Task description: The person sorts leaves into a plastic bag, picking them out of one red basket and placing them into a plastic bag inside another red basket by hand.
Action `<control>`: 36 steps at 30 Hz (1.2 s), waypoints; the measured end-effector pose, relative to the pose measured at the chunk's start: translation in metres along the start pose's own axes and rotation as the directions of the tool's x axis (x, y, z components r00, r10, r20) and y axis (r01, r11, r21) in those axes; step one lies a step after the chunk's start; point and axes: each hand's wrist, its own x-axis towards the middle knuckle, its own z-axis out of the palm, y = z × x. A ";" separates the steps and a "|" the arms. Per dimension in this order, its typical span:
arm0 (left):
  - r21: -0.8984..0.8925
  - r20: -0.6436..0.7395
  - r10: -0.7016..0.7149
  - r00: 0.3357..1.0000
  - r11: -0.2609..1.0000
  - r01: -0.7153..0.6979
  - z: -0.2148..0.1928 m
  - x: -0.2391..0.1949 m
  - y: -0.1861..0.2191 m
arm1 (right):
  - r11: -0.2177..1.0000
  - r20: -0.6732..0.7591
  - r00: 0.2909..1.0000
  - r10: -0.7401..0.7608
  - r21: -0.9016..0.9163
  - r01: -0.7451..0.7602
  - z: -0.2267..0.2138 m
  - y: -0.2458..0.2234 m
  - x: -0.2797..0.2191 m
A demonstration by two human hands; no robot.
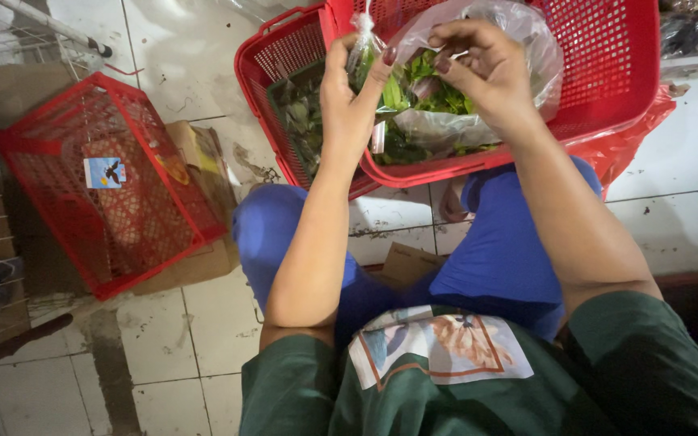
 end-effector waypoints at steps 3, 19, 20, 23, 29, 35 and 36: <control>-0.200 0.071 -0.128 0.989 0.970 0.140 0.007 0.000 -0.003 | 0.987 0.099 0.995 -0.022 -0.154 0.037 0.010 -0.001 0.000; -0.456 0.111 -0.111 0.988 0.877 0.150 -0.019 0.009 -0.009 | 0.989 -0.019 0.992 0.122 0.086 -0.120 0.007 0.009 -0.001; -0.478 0.107 -0.102 0.989 0.867 0.141 -0.027 0.010 -0.010 | 0.987 -0.038 0.992 0.120 0.115 -0.115 0.006 0.009 -0.001; -0.426 0.148 -0.069 0.987 0.896 0.126 -0.032 0.011 -0.009 | 0.977 -0.040 0.991 0.126 0.180 -0.117 0.005 0.008 -0.002; -0.275 0.210 -0.205 0.956 0.926 0.259 -0.020 0.006 -0.001 | 0.969 0.102 0.992 0.077 0.226 -0.098 0.019 0.009 -0.003; -0.306 -0.132 -0.060 0.989 0.952 0.017 -0.046 0.015 -0.005 | 0.980 0.064 0.989 0.131 0.142 -0.139 0.013 0.008 0.003; -0.293 -0.204 -0.015 0.979 0.955 -0.047 -0.054 0.016 -0.006 | 0.982 0.043 0.989 0.138 0.123 -0.143 0.012 0.009 0.003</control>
